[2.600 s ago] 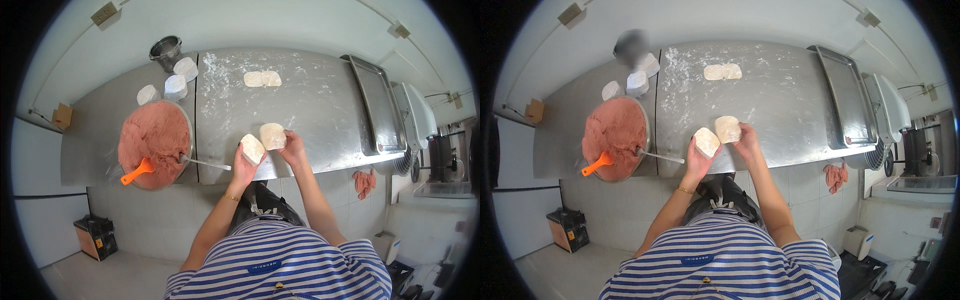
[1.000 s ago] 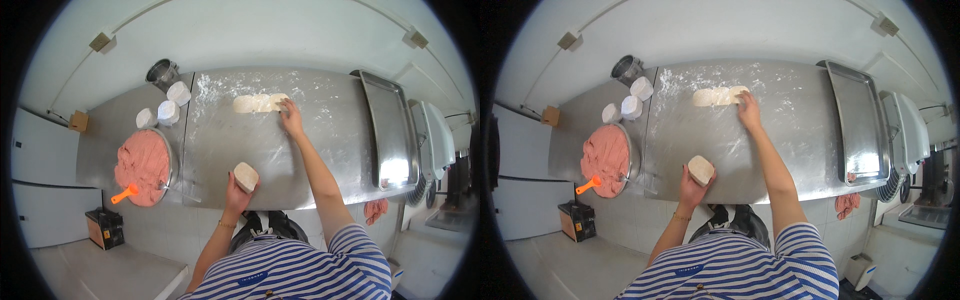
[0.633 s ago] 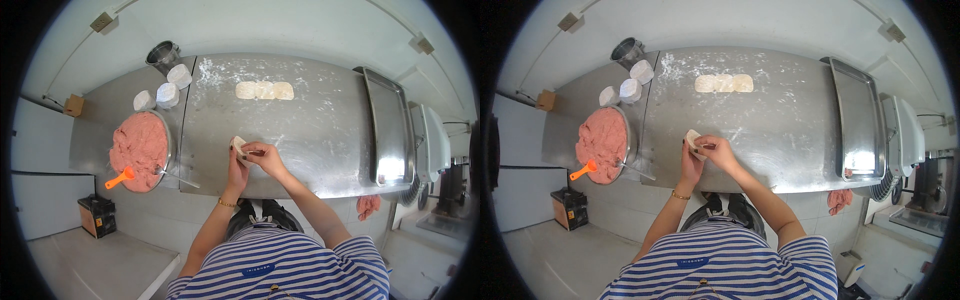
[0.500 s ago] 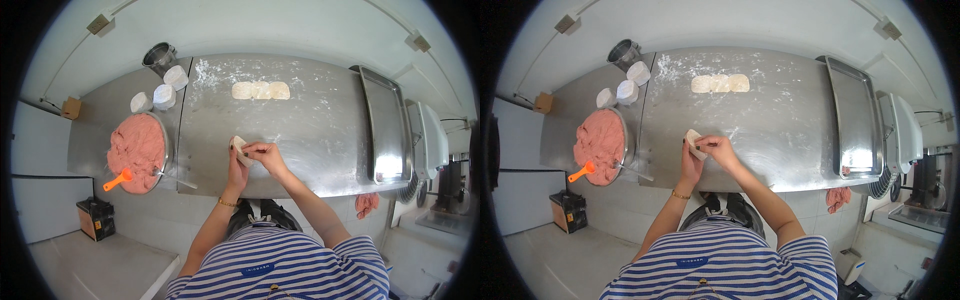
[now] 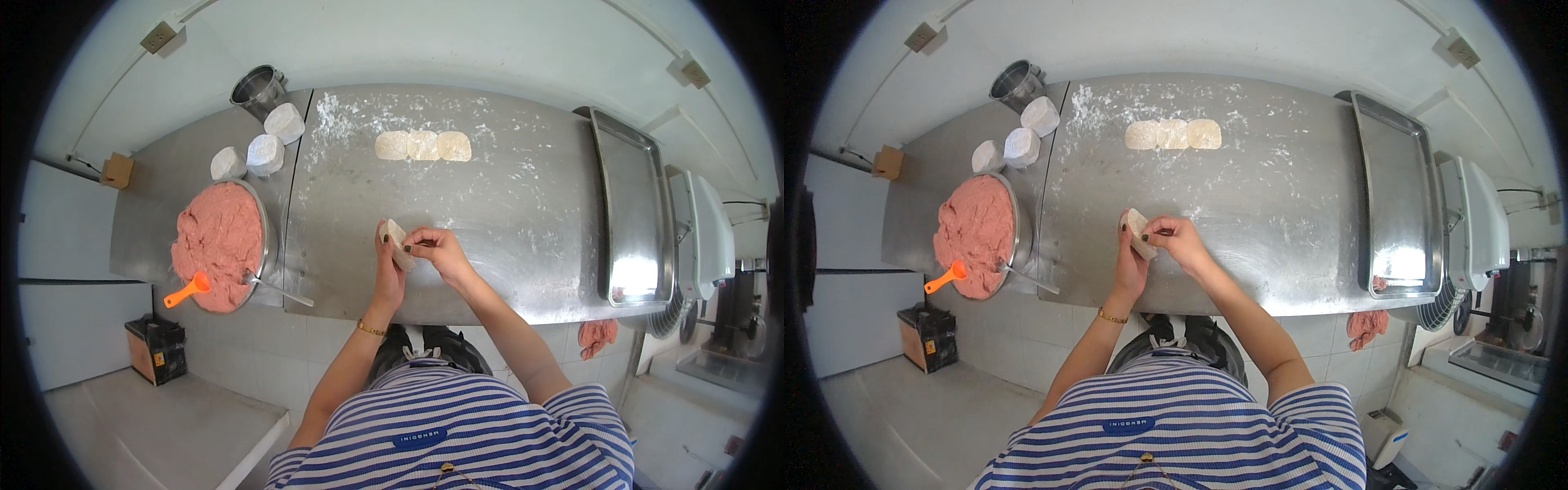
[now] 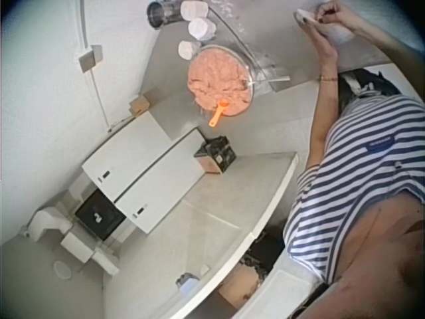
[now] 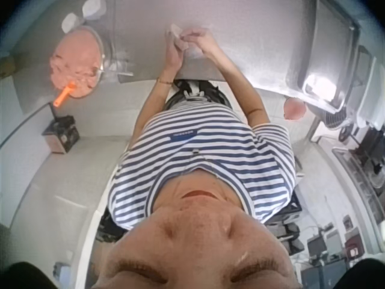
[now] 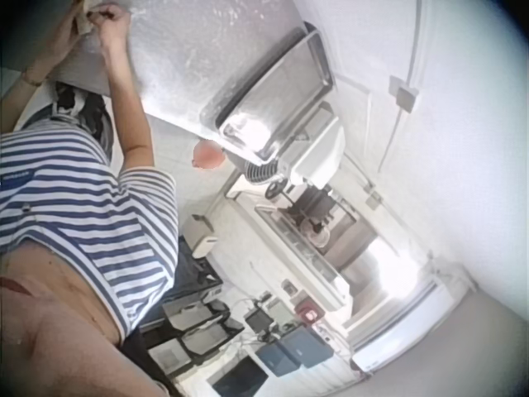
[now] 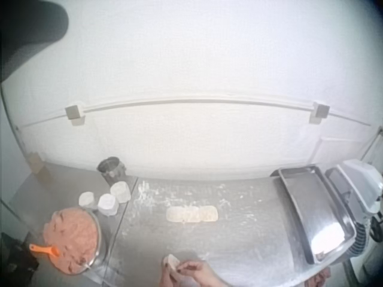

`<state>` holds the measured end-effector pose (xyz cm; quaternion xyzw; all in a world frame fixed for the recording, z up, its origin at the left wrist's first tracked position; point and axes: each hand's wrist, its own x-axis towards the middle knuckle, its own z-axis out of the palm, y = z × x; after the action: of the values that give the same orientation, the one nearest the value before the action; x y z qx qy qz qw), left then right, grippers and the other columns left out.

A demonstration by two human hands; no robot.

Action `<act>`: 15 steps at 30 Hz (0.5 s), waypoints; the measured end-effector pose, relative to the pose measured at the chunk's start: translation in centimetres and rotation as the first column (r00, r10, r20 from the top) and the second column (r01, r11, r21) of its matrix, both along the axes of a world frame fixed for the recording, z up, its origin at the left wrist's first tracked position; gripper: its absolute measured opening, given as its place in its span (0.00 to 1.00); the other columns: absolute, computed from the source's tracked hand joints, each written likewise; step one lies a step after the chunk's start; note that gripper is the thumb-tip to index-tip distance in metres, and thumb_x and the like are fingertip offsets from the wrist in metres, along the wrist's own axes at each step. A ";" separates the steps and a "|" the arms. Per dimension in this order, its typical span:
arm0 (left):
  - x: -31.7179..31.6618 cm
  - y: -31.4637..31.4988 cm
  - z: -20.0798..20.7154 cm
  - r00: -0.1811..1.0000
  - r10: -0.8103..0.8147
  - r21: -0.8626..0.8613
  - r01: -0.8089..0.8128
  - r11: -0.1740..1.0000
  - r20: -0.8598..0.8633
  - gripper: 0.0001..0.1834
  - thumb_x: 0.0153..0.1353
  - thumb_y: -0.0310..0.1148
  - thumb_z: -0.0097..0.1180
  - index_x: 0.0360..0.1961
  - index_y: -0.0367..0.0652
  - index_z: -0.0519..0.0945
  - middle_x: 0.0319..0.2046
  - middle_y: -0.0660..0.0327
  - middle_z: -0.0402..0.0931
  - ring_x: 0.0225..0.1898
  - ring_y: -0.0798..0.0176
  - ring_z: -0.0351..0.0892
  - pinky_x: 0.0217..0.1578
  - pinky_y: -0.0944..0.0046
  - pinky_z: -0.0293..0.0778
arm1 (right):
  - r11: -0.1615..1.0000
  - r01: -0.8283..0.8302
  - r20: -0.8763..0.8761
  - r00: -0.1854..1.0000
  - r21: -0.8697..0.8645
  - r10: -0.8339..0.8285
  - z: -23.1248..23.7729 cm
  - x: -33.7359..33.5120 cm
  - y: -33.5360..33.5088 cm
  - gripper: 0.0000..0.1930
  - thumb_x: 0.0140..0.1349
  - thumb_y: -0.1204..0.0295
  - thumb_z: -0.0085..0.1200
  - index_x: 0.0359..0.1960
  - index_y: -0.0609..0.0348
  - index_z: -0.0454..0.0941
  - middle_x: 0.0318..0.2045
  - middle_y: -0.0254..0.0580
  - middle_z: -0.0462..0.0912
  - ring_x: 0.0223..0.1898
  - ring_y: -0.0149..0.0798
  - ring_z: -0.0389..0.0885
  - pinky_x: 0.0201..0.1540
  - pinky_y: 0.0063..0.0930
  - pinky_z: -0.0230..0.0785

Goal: The person greases a metal baking tray with a brush, then scoops pink dough from a large container, weighs a small portion on a digital scale, and shapes it by hand on a floured stainless steel table. The person places the shaped dough onto the tray and continues to flatten additional dough pieces.

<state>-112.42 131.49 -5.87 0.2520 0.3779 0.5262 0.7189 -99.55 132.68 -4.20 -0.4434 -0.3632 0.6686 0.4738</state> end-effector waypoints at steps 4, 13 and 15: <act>0.1 0.1 -0.5 1.000 -0.006 0.000 0.006 1.000 0.026 0.29 0.67 0.50 0.35 0.66 0.51 0.50 0.58 0.63 0.58 0.59 0.66 0.58 0.59 0.64 0.55 | 0.996 -0.041 -0.134 0.991 -0.085 0.029 -1.1 0.5 0.4 0.05 0.51 0.83 0.55 0.30 0.66 0.79 0.31 0.38 0.79 0.35 0.32 0.76 0.42 0.25 0.66; 0.7 0.2 -0.8 0.997 -0.066 -0.012 0.066 0.998 0.036 0.29 0.67 0.49 0.36 0.66 0.51 0.51 0.59 0.62 0.57 0.60 0.64 0.59 0.58 0.62 0.58 | 0.975 -0.071 -0.125 0.991 -0.208 0.046 -2.0 1.8 1.0 0.05 0.52 0.83 0.52 0.30 0.66 0.79 0.30 0.38 0.79 0.34 0.32 0.75 0.40 0.23 0.66; 0.7 0.2 -0.9 0.995 -0.087 -0.008 0.087 0.996 0.044 0.29 0.67 0.49 0.36 0.65 0.51 0.53 0.60 0.61 0.57 0.60 0.63 0.59 0.57 0.59 0.61 | 0.972 -0.044 -0.053 0.998 -0.230 0.033 -2.7 2.2 1.2 0.07 0.52 0.83 0.51 0.33 0.66 0.78 0.31 0.38 0.78 0.34 0.31 0.75 0.39 0.21 0.66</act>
<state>-111.68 131.70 -6.74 0.2533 0.3534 0.4979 0.7503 -97.33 133.83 -6.85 -0.4721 -0.2798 0.7261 0.4144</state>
